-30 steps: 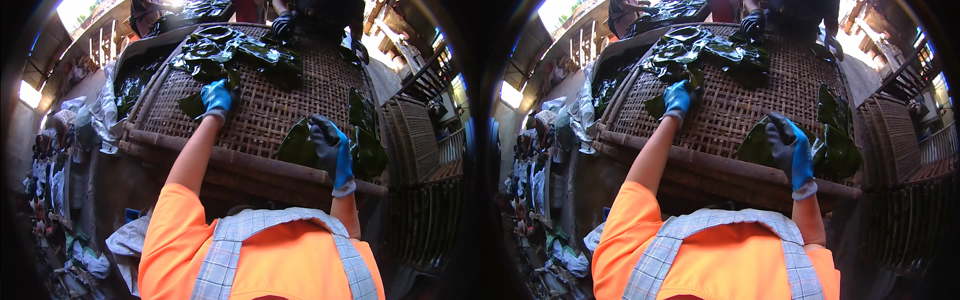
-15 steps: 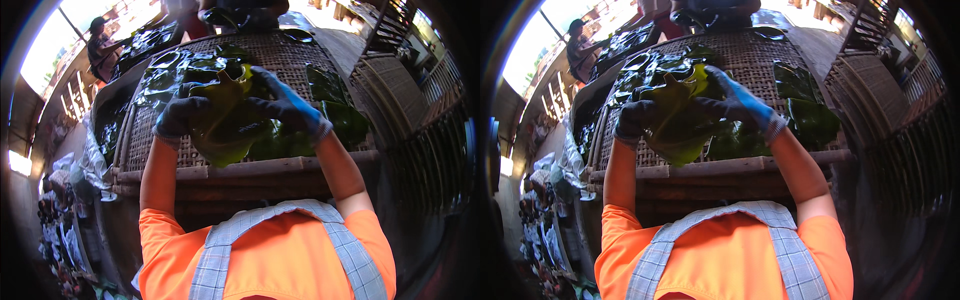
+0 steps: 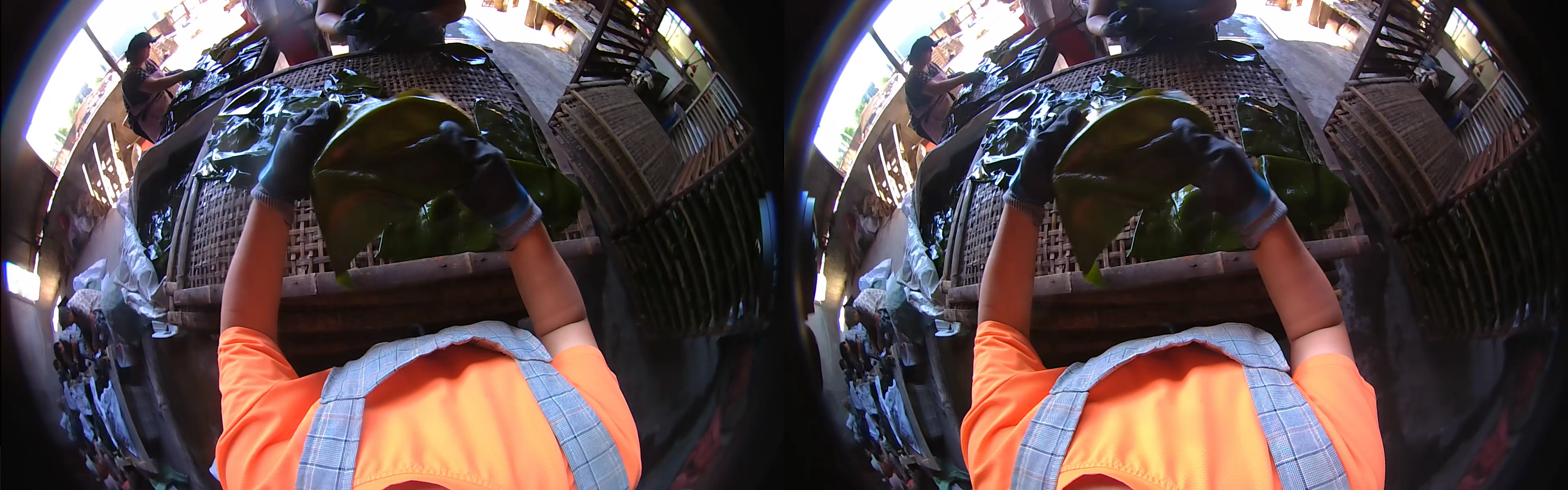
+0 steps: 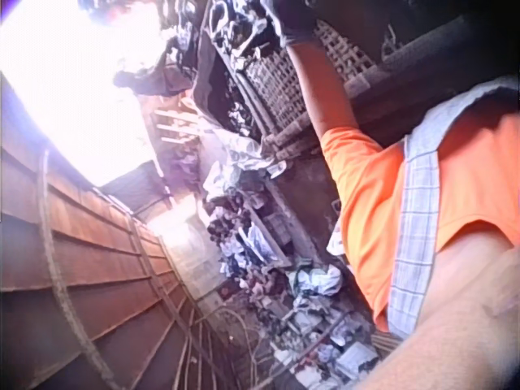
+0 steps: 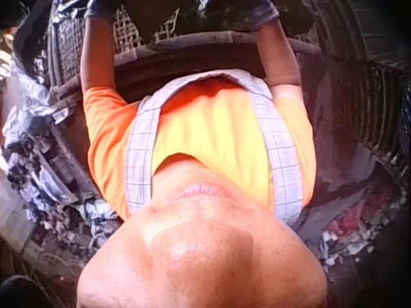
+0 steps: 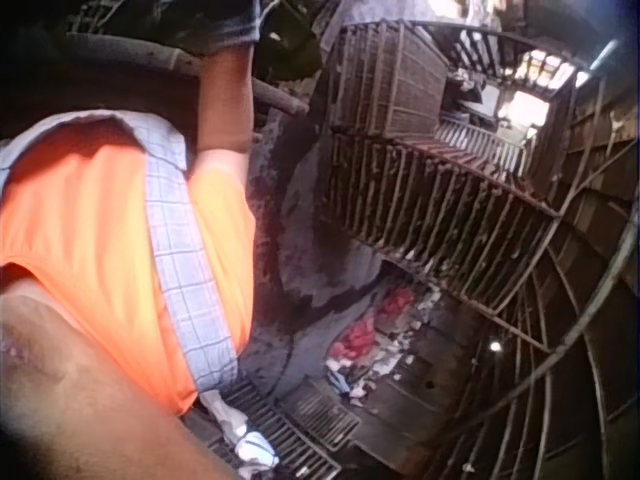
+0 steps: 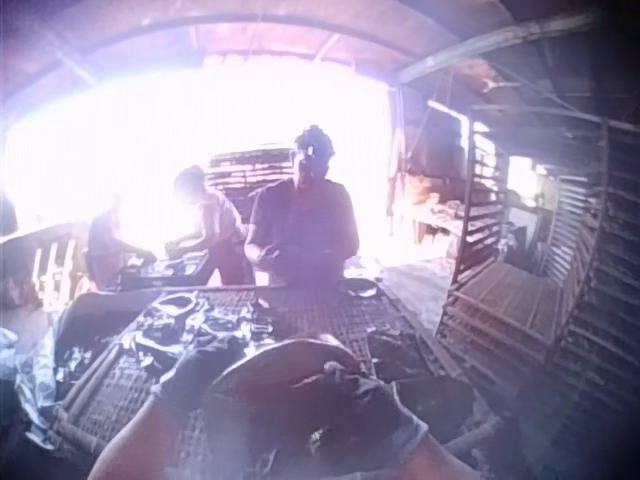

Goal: The person takes green leaves from a bag and lays them flat onto a woven tray. They fold the leaves and arrange them in rows on the tray. They then lift the tray and place it into a drying rack before starting a new tray on the work surface.

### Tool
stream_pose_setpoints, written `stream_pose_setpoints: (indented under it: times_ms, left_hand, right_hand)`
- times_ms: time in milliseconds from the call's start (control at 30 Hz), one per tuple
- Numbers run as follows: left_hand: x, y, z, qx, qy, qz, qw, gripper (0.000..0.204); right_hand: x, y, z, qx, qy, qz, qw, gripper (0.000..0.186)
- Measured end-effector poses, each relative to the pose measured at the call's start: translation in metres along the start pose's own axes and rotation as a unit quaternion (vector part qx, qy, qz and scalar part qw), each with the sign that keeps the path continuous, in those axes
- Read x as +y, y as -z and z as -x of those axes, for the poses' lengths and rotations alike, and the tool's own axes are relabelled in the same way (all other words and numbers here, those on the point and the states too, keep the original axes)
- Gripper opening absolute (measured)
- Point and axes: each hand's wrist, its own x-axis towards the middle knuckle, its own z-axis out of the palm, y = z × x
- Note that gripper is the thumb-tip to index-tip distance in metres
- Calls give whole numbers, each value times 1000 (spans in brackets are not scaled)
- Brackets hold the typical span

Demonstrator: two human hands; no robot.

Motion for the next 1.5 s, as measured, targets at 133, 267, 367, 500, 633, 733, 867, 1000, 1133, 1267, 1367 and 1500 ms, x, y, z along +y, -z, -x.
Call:
stream_pose_setpoints:
  times_ms: [133,267,367,500,633,733,867,1000,1133,1267,1367,1500]
  left_hand:
    - [0,-10,19,124,468,419,768,27]
    - [43,-31,44,29,507,469,723,52]
    - [94,-46,39,62,521,701,483,67]
    - [104,-52,37,103,381,874,283,73]
    - [83,-16,91,207,352,673,617,44]
    - [44,11,137,190,390,478,764,33]
    - [9,47,200,122,625,366,679,24]
    - [-9,43,198,163,557,348,736,38]
    - [-24,46,208,137,534,376,745,46]
    - [-10,70,198,33,557,362,747,49]
    - [-11,71,209,66,520,389,758,51]
    - [-35,46,234,67,437,340,830,55]
  right_hand:
    - [-6,17,0,98,171,278,940,36]
    - [-14,36,-8,69,193,359,910,49]
    - [-32,8,-17,68,155,347,922,51]
    - [-27,-43,-33,9,232,278,932,55]
    - [-17,-90,-14,-8,198,251,948,42]
    - [4,-119,0,-22,213,265,940,33]
    - [43,-139,39,-145,-426,-535,715,35]
    - [28,-123,23,-87,-625,-469,618,33]
    - [-4,-110,0,-239,-606,-210,729,44]
    - [-26,-73,-29,-196,-554,51,807,50]
    - [-12,-83,-38,-137,-352,82,922,30]
    - [40,-137,16,-208,47,398,892,27]
